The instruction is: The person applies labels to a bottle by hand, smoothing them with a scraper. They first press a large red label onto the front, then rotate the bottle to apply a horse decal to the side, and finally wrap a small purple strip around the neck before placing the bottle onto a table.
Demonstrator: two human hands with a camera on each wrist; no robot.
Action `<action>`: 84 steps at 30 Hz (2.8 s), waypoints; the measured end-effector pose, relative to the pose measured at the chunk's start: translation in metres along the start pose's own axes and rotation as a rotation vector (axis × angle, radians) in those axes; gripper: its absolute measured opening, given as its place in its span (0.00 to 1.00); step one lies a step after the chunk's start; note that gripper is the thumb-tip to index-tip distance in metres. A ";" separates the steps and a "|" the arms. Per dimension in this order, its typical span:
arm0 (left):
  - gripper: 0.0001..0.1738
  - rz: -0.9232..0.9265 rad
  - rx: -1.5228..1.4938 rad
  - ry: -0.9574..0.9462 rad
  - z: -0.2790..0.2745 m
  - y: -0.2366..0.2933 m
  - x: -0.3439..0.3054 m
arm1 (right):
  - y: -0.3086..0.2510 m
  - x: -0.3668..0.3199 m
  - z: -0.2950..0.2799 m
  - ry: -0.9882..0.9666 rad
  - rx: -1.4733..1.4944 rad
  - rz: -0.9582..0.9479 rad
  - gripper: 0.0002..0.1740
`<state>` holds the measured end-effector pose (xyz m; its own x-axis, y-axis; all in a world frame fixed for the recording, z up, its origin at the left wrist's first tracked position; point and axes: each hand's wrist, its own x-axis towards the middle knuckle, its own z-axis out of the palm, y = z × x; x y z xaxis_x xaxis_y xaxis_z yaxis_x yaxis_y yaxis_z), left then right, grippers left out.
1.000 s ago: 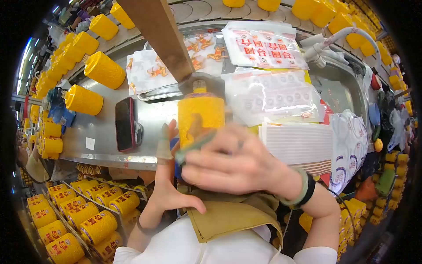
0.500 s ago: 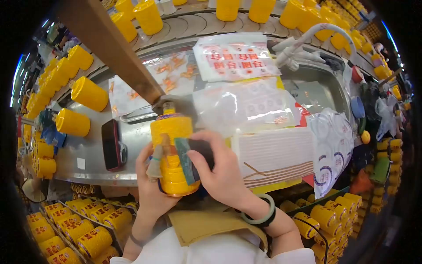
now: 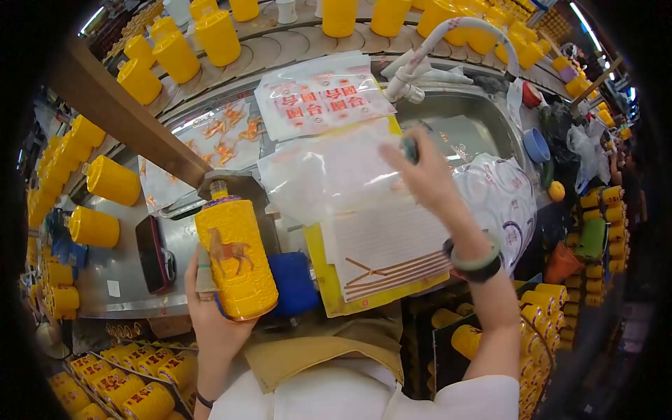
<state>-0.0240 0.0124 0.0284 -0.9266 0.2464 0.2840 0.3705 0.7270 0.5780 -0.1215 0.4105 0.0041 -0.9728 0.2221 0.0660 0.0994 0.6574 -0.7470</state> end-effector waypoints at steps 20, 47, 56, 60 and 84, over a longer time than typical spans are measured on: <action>0.58 -0.006 -0.059 -0.023 -0.002 -0.006 0.002 | -0.003 0.048 -0.018 0.053 -0.464 -0.221 0.08; 0.45 -0.419 -1.160 -0.192 -0.004 -0.007 -0.004 | -0.138 -0.127 0.116 -0.473 0.648 0.019 0.14; 0.44 -0.410 -1.252 -0.173 -0.002 -0.015 -0.006 | -0.137 -0.143 0.130 -0.452 0.789 0.166 0.18; 0.47 -0.397 -1.288 -0.160 0.001 -0.016 -0.005 | -0.138 -0.143 0.128 -0.464 0.811 0.206 0.18; 0.38 -0.519 -1.263 -0.063 0.002 -0.014 -0.009 | -0.140 -0.139 0.121 -0.451 0.761 0.189 0.13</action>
<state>-0.0206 0.0012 0.0167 -0.9646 0.1803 -0.1926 -0.2430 -0.3229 0.9147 -0.0258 0.2003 0.0199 -0.9599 -0.1306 -0.2481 0.2564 -0.0505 -0.9653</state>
